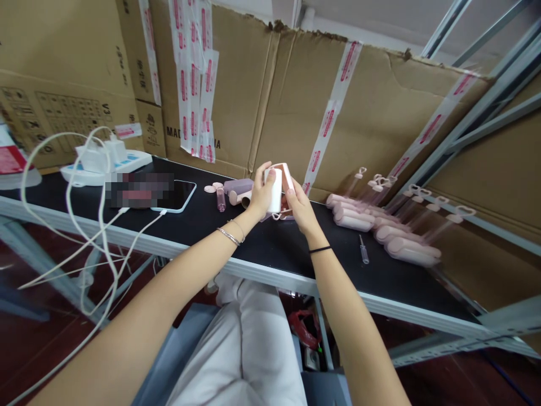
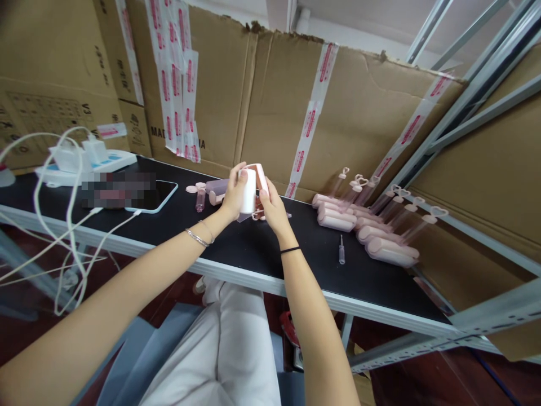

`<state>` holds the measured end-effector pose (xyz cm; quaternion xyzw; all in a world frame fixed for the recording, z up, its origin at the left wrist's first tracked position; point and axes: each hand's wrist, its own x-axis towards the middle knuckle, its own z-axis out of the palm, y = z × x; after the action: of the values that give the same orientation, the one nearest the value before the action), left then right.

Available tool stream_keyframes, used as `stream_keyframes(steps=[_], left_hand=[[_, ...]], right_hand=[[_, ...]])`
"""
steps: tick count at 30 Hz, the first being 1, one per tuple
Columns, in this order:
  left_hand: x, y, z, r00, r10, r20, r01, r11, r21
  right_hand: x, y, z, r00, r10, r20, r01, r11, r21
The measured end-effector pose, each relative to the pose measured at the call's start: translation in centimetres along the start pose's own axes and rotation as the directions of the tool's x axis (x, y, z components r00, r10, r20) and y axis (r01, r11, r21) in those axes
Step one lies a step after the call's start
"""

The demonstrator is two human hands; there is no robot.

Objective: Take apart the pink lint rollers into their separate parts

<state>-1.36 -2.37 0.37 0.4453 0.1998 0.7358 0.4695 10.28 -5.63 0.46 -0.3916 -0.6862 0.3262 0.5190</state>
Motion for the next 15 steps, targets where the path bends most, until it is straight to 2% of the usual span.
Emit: stream_keyframes(steps=[3,11,15], left_hand=[[0.48,-0.08,-0.31,1.000,-0.005,-0.023,0.006,1.000,0.008],[0.56,0.09,-0.23,0.991,-0.117,-0.063,0.115,0.993,-0.035],[0.59,0.56,-0.04,0.989,-0.101,-0.110,0.095,0.993,-0.066]], right_hand=[[0.01,0.06,0.36,0.999,0.033,0.039,-0.037,0.993,0.114],[0.36,0.78,0.68,0.994,0.102,0.034,-0.107,0.961,0.256],[0.22,0.28,0.87,0.989,0.135,0.062,-0.148,0.933,0.328]])
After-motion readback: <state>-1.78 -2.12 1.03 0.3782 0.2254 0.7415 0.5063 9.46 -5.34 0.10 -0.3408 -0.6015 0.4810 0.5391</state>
